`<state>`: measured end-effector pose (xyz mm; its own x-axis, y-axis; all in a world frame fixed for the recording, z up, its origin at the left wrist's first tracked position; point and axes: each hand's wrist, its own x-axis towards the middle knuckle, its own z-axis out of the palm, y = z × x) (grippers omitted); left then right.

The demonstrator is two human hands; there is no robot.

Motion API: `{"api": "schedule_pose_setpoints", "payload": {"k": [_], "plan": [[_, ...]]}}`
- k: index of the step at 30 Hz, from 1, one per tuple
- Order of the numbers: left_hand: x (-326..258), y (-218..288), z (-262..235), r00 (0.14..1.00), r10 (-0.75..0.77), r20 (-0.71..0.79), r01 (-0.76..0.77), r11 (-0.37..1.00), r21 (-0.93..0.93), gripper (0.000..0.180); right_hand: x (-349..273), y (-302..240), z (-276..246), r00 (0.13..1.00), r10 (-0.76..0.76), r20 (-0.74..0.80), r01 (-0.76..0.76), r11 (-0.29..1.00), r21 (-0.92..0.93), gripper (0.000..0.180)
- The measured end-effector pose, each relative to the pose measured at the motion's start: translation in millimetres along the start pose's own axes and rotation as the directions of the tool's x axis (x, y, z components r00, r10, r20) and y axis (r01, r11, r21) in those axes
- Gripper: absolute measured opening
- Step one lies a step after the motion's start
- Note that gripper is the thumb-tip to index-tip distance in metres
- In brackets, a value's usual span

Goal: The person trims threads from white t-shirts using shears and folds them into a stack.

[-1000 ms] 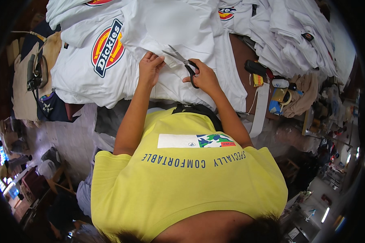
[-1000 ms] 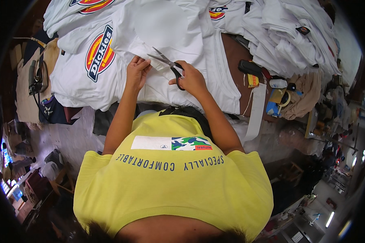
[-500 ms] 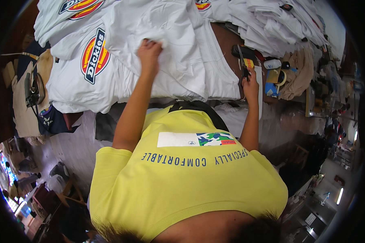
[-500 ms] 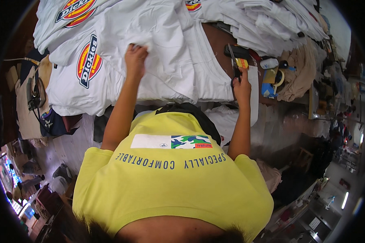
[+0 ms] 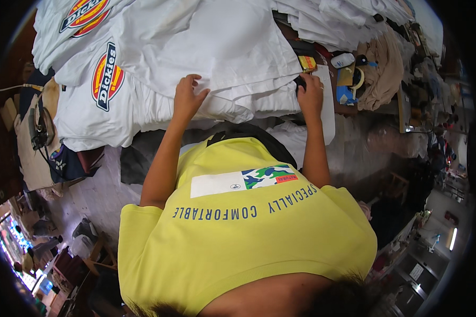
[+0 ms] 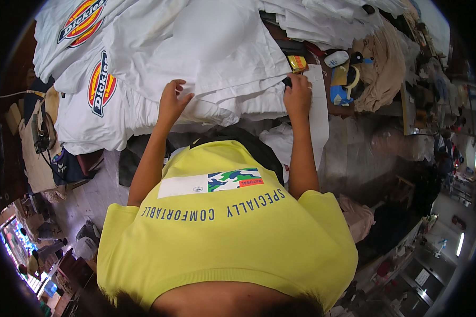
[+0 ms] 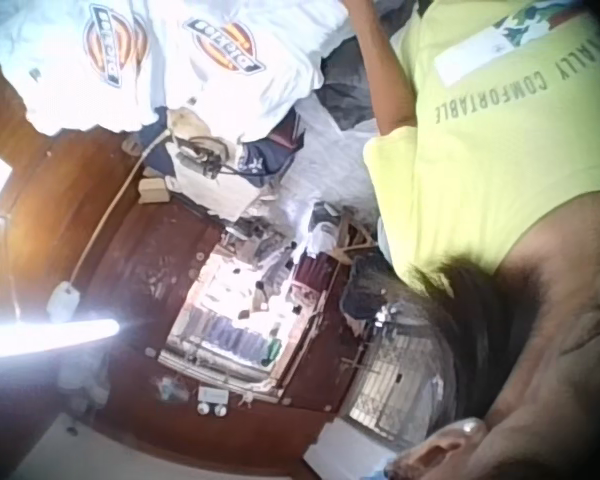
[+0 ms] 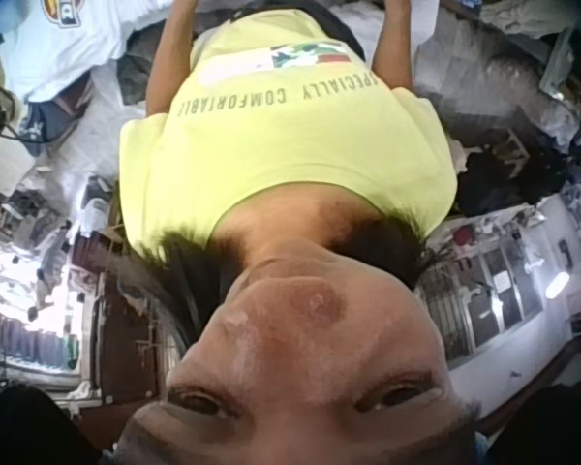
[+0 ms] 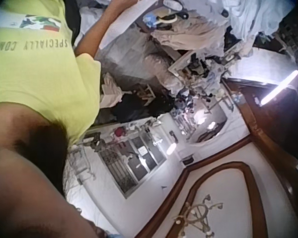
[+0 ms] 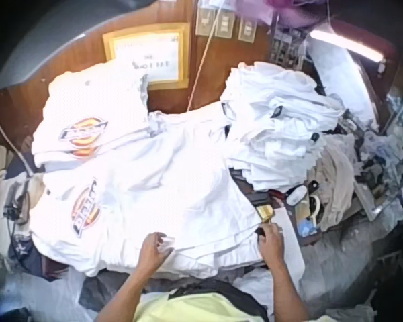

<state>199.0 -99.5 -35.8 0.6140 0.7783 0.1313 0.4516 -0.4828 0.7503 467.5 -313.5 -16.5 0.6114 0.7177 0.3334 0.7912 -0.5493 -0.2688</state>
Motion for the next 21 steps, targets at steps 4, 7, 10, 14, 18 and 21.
{"api": "schedule_pose_setpoints", "payload": {"k": [4, 7, 10, 14, 18, 21], "plan": [[-21.1, 4.1, 29.1, 0.997, -0.059, 0.046, 0.055, 0.994, 0.095, 0.034, 21.6, -13.0, 22.9, 0.995, -0.100, -0.024, 0.100, 0.995, 0.020, 0.041], [-19.4, 10.1, 37.0, 0.999, -0.038, -0.005, 0.039, 0.995, 0.089, 0.030, 41.3, -5.2, 44.6, 0.994, -0.098, -0.050, 0.094, 0.993, -0.072, 0.043], [-9.5, 6.3, 36.8, 0.970, -0.241, 0.035, 0.226, 0.834, -0.503, 0.024, 54.1, -0.2, 50.7, 0.997, -0.058, 0.056, 0.065, 0.991, -0.120, 0.046], [-6.7, 16.9, 21.3, 0.881, -0.385, 0.277, 0.248, -0.123, -0.961, 0.022, 54.9, -3.2, 45.2, 0.974, -0.041, 0.222, 0.064, 0.993, -0.095, 0.045], [-12.6, 29.8, 3.4, 0.933, -0.333, 0.136, 0.182, 0.111, -0.977, 0.023, 48.8, -10.1, 42.7, 0.979, -0.118, 0.168, 0.113, 0.993, 0.040, 0.034], [-20.1, 18.1, -3.3, 0.995, -0.093, 0.047, 0.104, 0.889, -0.447, 0.044, 55.6, -16.1, 35.8, 0.996, -0.063, 0.058, 0.048, 0.973, 0.227, 0.027]]}}
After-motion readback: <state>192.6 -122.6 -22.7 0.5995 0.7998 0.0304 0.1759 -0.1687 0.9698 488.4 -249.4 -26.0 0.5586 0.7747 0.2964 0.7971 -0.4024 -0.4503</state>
